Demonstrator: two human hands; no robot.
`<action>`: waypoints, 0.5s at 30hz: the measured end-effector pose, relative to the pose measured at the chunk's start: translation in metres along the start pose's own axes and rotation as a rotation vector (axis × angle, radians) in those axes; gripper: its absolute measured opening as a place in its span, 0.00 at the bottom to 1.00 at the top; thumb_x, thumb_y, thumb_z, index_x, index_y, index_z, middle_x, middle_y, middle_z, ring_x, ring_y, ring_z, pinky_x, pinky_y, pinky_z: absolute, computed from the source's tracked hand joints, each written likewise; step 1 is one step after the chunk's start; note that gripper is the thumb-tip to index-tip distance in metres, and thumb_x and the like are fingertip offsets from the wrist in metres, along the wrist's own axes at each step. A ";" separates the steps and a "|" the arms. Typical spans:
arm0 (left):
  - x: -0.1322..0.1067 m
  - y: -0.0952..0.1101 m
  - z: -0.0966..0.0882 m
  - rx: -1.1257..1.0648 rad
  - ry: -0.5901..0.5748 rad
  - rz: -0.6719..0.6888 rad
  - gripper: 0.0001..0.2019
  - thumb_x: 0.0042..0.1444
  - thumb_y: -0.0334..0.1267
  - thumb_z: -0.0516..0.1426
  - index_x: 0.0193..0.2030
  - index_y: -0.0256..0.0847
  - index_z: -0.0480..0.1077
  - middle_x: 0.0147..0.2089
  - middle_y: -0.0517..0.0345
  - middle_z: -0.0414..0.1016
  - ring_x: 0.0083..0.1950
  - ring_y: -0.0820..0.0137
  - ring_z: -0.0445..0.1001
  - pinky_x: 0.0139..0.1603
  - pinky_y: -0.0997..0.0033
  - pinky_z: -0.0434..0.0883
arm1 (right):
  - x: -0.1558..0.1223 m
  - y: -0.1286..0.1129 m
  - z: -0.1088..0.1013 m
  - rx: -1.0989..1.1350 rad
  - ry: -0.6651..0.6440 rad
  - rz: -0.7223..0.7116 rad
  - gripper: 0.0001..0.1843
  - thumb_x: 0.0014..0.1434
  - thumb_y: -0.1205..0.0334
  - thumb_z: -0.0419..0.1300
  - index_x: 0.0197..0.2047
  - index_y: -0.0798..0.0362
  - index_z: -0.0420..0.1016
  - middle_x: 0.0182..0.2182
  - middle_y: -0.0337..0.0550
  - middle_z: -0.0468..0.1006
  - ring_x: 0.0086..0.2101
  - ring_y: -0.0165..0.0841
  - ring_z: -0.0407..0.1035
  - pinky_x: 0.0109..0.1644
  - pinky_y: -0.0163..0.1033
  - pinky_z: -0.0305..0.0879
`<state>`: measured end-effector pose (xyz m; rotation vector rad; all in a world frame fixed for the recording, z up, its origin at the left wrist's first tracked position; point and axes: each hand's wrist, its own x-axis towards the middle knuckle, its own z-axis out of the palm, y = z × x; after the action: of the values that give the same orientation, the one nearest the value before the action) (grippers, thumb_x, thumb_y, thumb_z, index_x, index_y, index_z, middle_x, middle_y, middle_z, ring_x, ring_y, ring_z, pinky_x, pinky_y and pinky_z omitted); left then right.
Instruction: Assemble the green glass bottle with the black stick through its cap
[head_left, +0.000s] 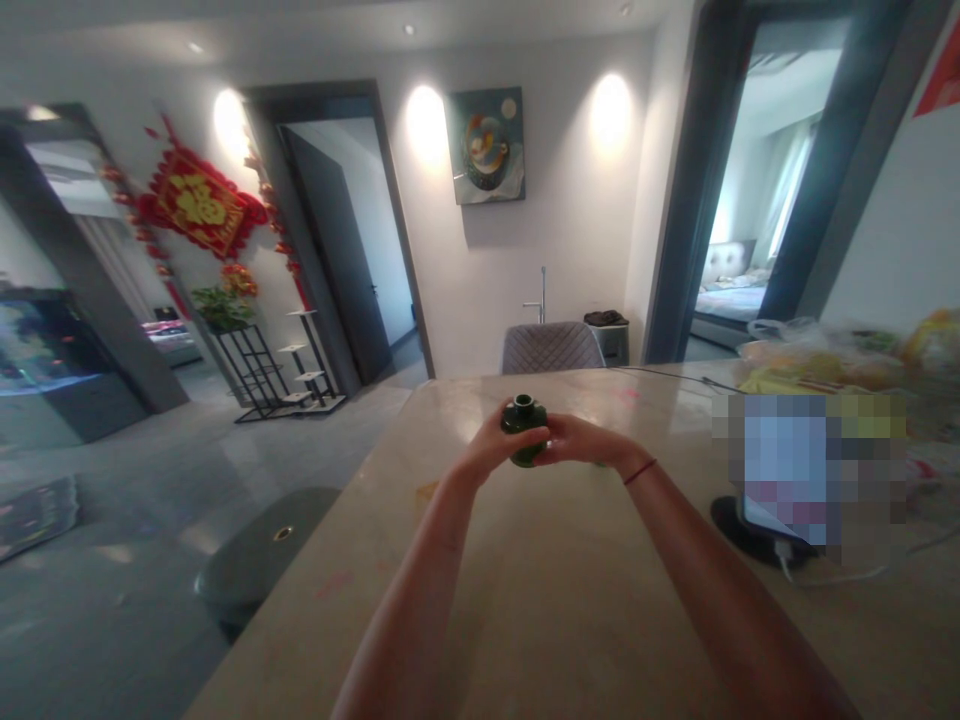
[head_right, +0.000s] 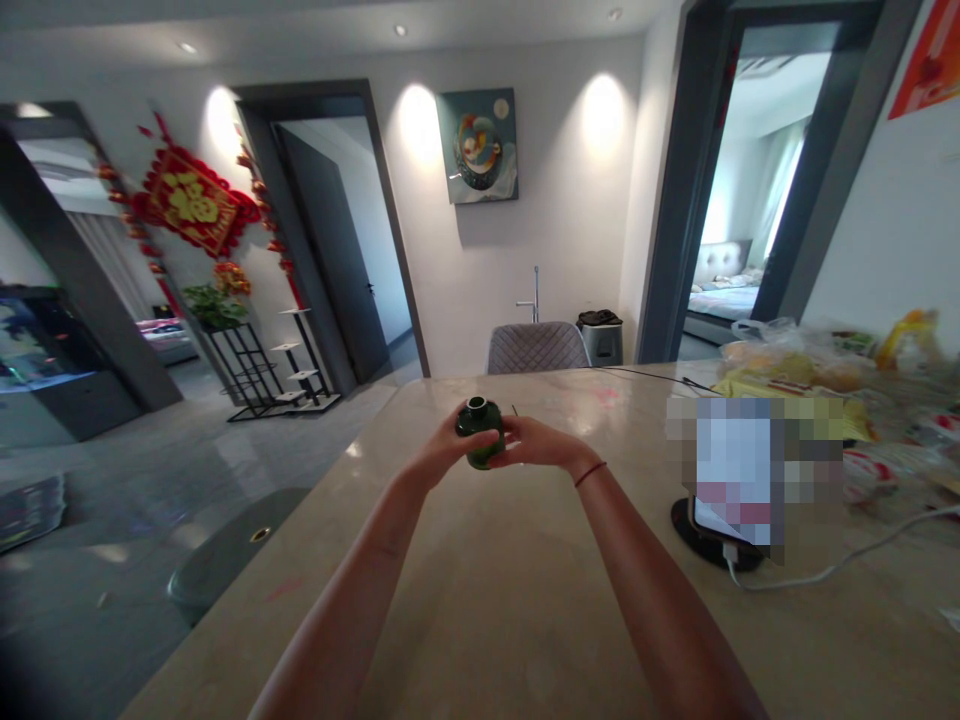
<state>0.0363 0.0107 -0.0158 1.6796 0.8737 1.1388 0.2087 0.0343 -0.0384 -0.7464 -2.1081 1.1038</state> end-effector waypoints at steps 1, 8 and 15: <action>-0.001 0.000 0.001 -0.024 -0.031 0.009 0.27 0.37 0.42 0.67 0.46 0.38 0.66 0.41 0.55 0.73 0.43 0.65 0.71 0.47 0.65 0.67 | 0.000 0.001 0.000 0.039 -0.006 -0.019 0.27 0.43 0.59 0.67 0.48 0.54 0.69 0.44 0.44 0.76 0.44 0.38 0.70 0.49 0.45 0.67; 0.000 -0.023 -0.004 -0.079 -0.089 -0.029 0.32 0.39 0.41 0.65 0.53 0.41 0.63 0.47 0.53 0.72 0.49 0.62 0.69 0.53 0.62 0.64 | 0.005 0.021 0.007 0.098 -0.024 0.004 0.33 0.37 0.61 0.70 0.48 0.56 0.67 0.42 0.45 0.76 0.42 0.39 0.71 0.49 0.46 0.66; 0.006 -0.047 -0.004 0.006 0.002 -0.110 0.30 0.43 0.52 0.62 0.51 0.37 0.65 0.50 0.48 0.70 0.54 0.60 0.66 0.56 0.61 0.61 | 0.011 0.044 0.025 -0.052 0.218 0.029 0.38 0.34 0.60 0.70 0.51 0.55 0.65 0.44 0.46 0.74 0.43 0.39 0.69 0.48 0.47 0.65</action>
<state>0.0312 0.0336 -0.0572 1.6149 0.9600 1.0642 0.1916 0.0514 -0.0844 -0.8836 -1.9532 0.9403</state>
